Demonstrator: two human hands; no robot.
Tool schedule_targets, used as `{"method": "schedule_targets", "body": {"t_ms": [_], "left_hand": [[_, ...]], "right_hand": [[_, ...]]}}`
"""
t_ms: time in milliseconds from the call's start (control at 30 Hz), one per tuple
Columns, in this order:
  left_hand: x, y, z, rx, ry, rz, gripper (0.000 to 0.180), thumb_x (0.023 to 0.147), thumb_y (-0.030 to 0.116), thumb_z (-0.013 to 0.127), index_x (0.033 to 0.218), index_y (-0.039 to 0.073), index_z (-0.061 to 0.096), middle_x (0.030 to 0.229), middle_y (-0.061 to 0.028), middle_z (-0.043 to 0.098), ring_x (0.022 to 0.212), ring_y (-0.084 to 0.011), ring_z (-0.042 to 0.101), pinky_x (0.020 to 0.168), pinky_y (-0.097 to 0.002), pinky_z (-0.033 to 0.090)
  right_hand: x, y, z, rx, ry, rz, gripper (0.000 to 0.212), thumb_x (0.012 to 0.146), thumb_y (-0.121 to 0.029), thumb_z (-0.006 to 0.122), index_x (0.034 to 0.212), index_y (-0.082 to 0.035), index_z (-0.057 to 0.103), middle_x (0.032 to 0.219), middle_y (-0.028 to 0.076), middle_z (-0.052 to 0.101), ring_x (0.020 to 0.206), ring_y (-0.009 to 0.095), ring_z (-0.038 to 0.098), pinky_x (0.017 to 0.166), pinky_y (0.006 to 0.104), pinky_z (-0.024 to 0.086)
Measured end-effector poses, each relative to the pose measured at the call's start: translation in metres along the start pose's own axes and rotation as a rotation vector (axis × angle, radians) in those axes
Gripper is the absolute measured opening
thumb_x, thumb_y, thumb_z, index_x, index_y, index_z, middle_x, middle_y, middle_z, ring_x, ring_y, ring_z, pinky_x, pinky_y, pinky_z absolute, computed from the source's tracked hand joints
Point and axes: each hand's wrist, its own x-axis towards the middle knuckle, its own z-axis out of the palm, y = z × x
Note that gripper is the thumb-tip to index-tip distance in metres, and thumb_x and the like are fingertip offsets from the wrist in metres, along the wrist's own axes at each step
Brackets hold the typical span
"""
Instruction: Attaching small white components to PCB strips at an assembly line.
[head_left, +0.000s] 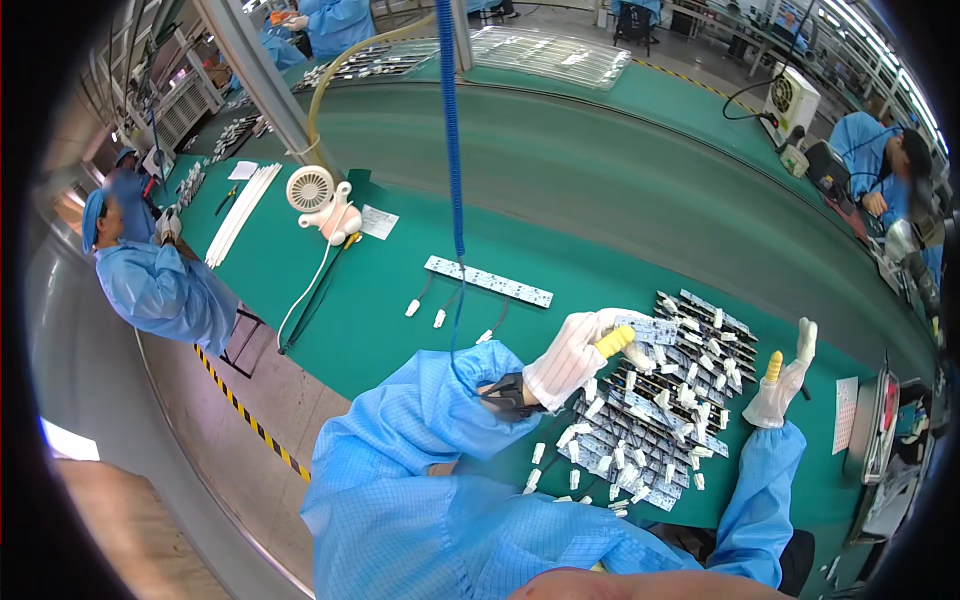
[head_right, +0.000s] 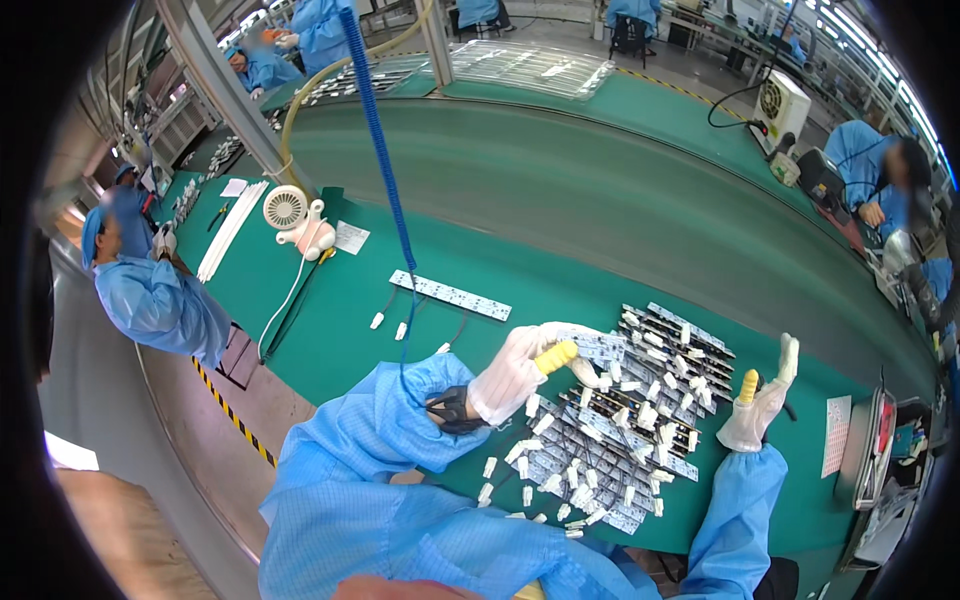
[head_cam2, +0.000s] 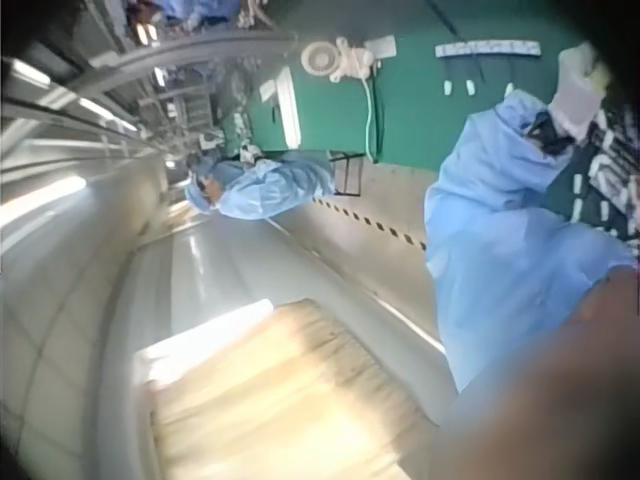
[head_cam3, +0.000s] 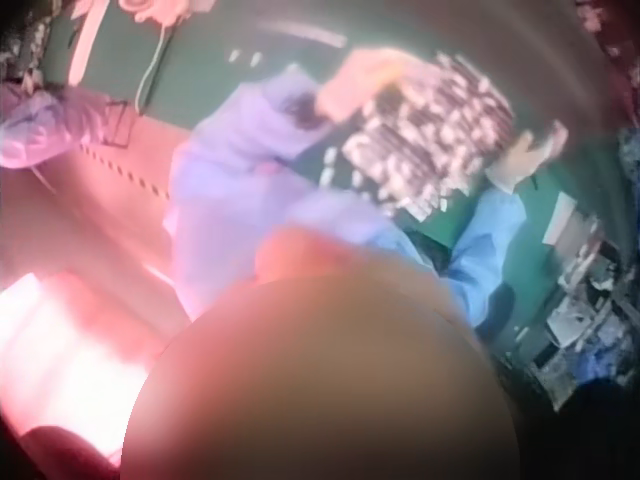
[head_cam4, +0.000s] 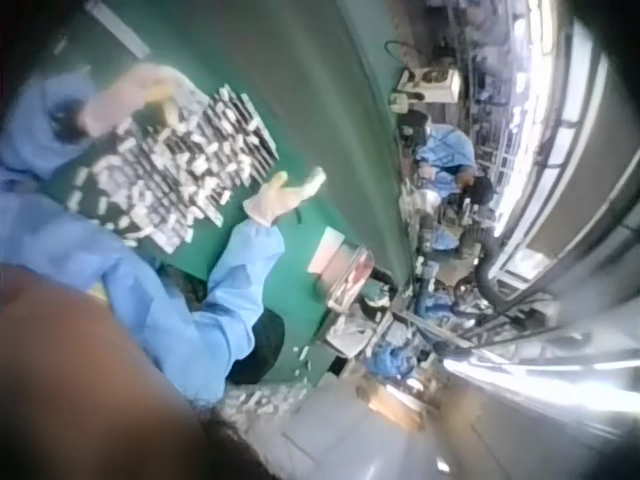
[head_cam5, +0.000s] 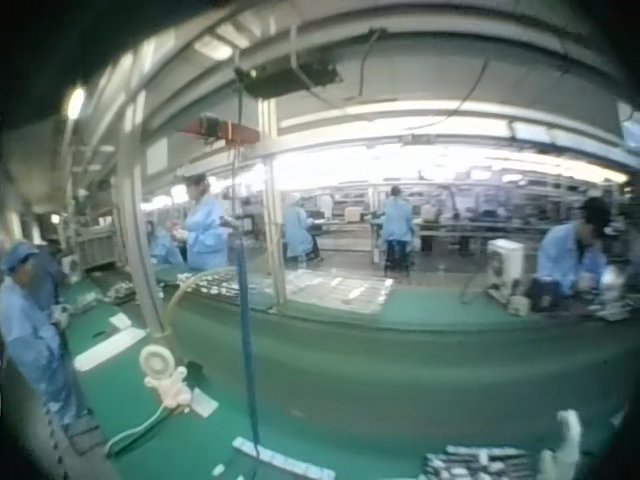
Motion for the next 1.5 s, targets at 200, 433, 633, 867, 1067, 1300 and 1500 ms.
{"method": "schedule_targets", "body": {"t_ms": [200,433,633,867,1067,1300,1500], "left_hand": [[0.013,0.048,0.009,0.135,-0.096,0.093,0.035,0.099,0.025,0.051,0.120,-0.002,0.059,0.092,-0.0127,0.071,0.087,-0.0173,0.067,0.083,-0.0308,0.050],[0.009,0.062,0.026,0.002,-0.141,0.022,0.040,0.088,0.009,0.067,0.124,-0.002,0.057,0.100,-0.0127,0.069,0.086,-0.0148,0.065,0.078,-0.0287,0.052],[-0.003,0.039,0.027,-0.054,-0.038,-0.045,0.038,0.079,0.021,0.076,0.110,0.002,0.066,0.099,-0.0133,0.067,0.085,-0.0256,0.065,0.077,-0.0347,0.052],[0.000,0.037,0.022,0.159,-0.043,0.189,0.043,0.075,0.025,0.078,0.110,0.002,0.066,0.099,-0.0126,0.067,0.083,-0.0219,0.065,0.070,-0.0305,0.053],[-0.001,0.036,0.022,0.089,-0.048,0.204,0.045,0.073,0.027,0.078,0.110,0.003,0.067,0.098,-0.0123,0.066,0.086,-0.0217,0.065,0.069,-0.0286,0.053],[0.001,0.039,0.021,0.129,-0.037,0.284,0.045,0.074,0.028,0.078,0.109,0.001,0.067,0.097,-0.0127,0.067,0.090,-0.0219,0.065,0.070,-0.0279,0.055],[-0.001,0.037,0.021,0.103,-0.029,0.260,0.045,0.073,0.027,0.078,0.109,0.002,0.067,0.094,-0.0120,0.068,0.091,-0.0241,0.065,0.075,-0.0321,0.053]], "right_hand": [[0.013,-0.130,0.013,0.623,-0.364,0.308,0.076,0.085,-0.038,0.070,0.142,-0.002,0.036,0.092,0.006,0.061,0.060,0.006,0.052,0.050,0.0179,0.039],[0.005,-0.142,0.015,0.631,-0.538,0.748,0.034,0.087,-0.017,0.065,0.116,-0.002,0.058,0.070,0.007,0.062,0.049,0.008,0.050,0.041,0.0201,0.033],[0.007,-0.134,0.011,0.733,-0.744,0.883,0.041,0.087,-0.023,0.068,0.121,-0.004,0.056,0.076,0.009,0.066,0.051,0.010,0.055,0.046,0.0211,0.042],[-0.004,-0.130,0.012,0.767,-0.615,0.646,0.038,0.087,-0.013,0.064,0.122,-0.001,0.055,0.088,0.010,0.068,0.052,0.006,0.054,0.048,0.0190,0.043],[-0.005,-0.125,0.009,0.684,-0.694,0.462,0.039,0.088,-0.007,0.064,0.124,0.003,0.053,0.111,0.016,0.065,0.085,0.013,0.066,0.062,0.0229,0.054],[-0.010,-0.121,0.012,0.800,-0.704,0.505,0.038,0.089,-0.005,0.064,0.124,0.004,0.052,0.121,0.018,0.060,0.104,0.022,0.064,0.078,0.0281,0.057],[-0.015,-0.120,0.010,0.813,-0.711,0.584,0.040,0.086,-0.002,0.067,0.123,0.004,0.053,0.120,0.018,0.059,0.112,0.024,0.060,0.093,0.0350,0.051]]}}
